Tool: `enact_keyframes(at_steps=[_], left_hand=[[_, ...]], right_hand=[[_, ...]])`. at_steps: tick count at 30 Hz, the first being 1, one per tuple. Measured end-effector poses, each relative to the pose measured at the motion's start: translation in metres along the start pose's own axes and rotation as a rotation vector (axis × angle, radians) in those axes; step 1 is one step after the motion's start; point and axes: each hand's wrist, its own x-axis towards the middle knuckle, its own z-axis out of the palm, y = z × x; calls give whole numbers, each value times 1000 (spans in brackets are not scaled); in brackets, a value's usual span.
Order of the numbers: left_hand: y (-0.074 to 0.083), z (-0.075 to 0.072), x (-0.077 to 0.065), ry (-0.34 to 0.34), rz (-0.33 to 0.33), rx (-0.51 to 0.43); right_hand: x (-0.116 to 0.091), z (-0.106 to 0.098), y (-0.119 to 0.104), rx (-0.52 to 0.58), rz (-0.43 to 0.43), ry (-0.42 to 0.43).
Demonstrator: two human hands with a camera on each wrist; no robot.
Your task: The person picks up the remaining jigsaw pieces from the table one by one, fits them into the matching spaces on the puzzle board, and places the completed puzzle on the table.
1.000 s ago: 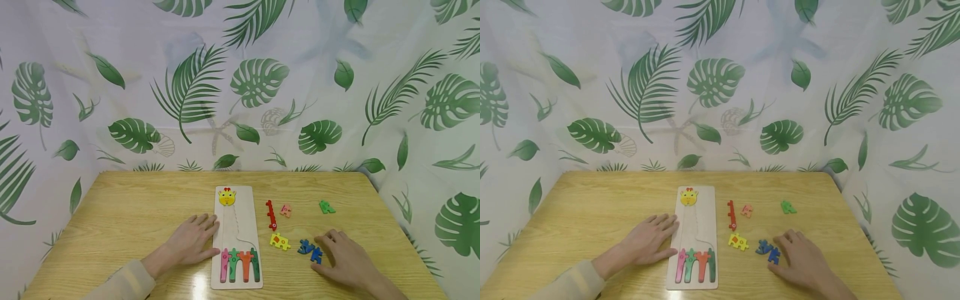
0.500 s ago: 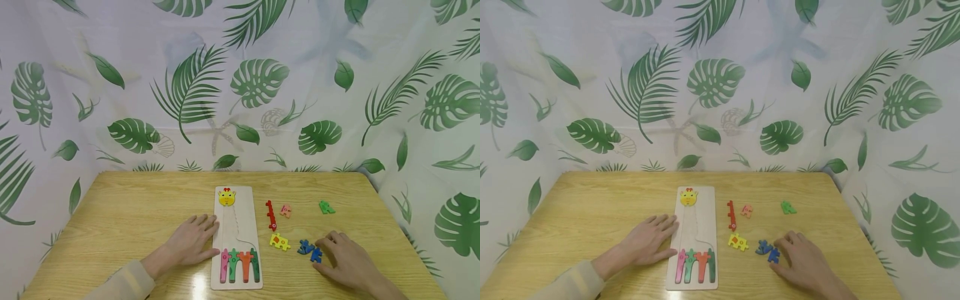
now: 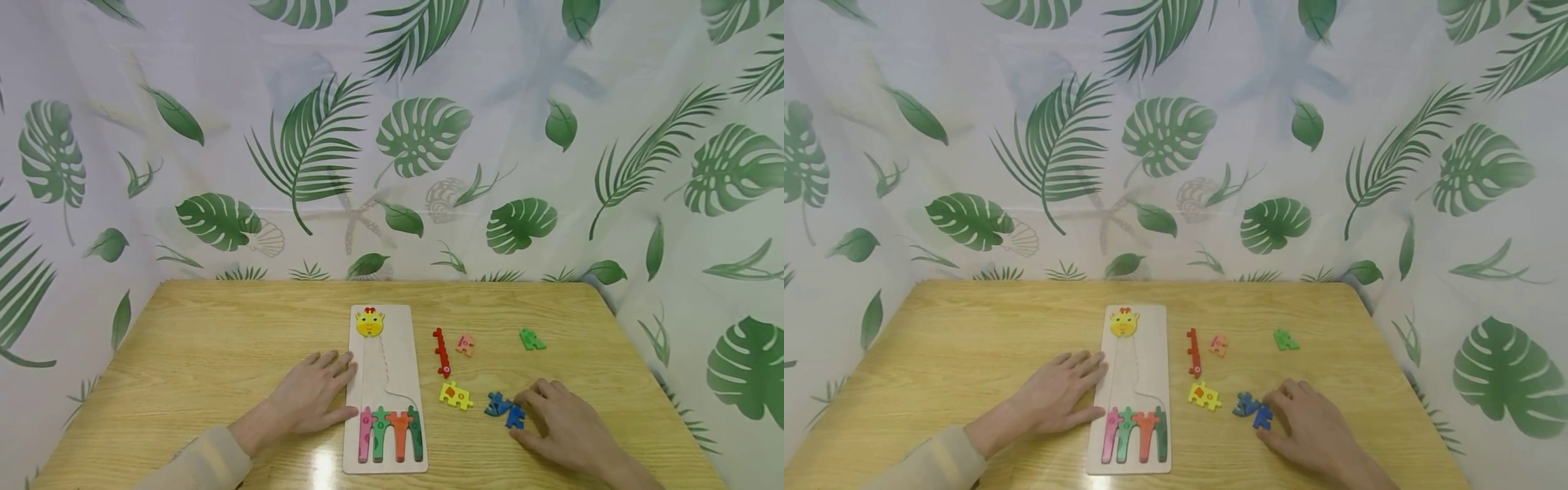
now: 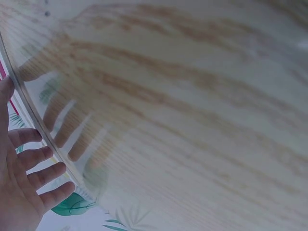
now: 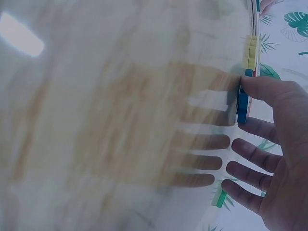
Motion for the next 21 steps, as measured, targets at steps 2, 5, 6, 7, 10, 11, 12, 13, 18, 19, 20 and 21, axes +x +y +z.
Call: enact_keyframes(at_steps=[2, 5, 6, 7, 10, 11, 12, 13, 18, 19, 20, 21], left_hand=[[0, 0, 0, -2, 0, -3], [0, 0, 0, -8, -2, -8], [0, 0, 0, -9, -3, -9], [0, 0, 0, -11, -3, -9], [0, 0, 0, -17, -4, -12], [0, -1, 0, -19, -4, -14], [0, -1, 0, -21, -4, -15], [0, -1, 0, -22, -4, -18], [0, 0, 1, -21, -3, -27], [0, 0, 1, -21, -3, -28], [0, 0, 1, -22, -3, -28], [0, 1, 1, -23, -5, -28]], right_hand=[[0, 0, 0, -3, -6, 5], [1, -1, 0, 0, -14, 14], [1, -2, -1, 0, -15, 17], [1, -3, -1, -1, -16, 20], [3, -4, -1, -2, -21, 37], [3, -5, -1, -2, -22, 42], [4, -5, -1, -3, -25, 48], [4, -6, -1, -2, -29, 54], [5, -8, -2, 5, -47, 68], [6, -8, -3, 7, -50, 69], [7, -9, -3, 9, -53, 69], [7, -9, -4, 12, -58, 70]])
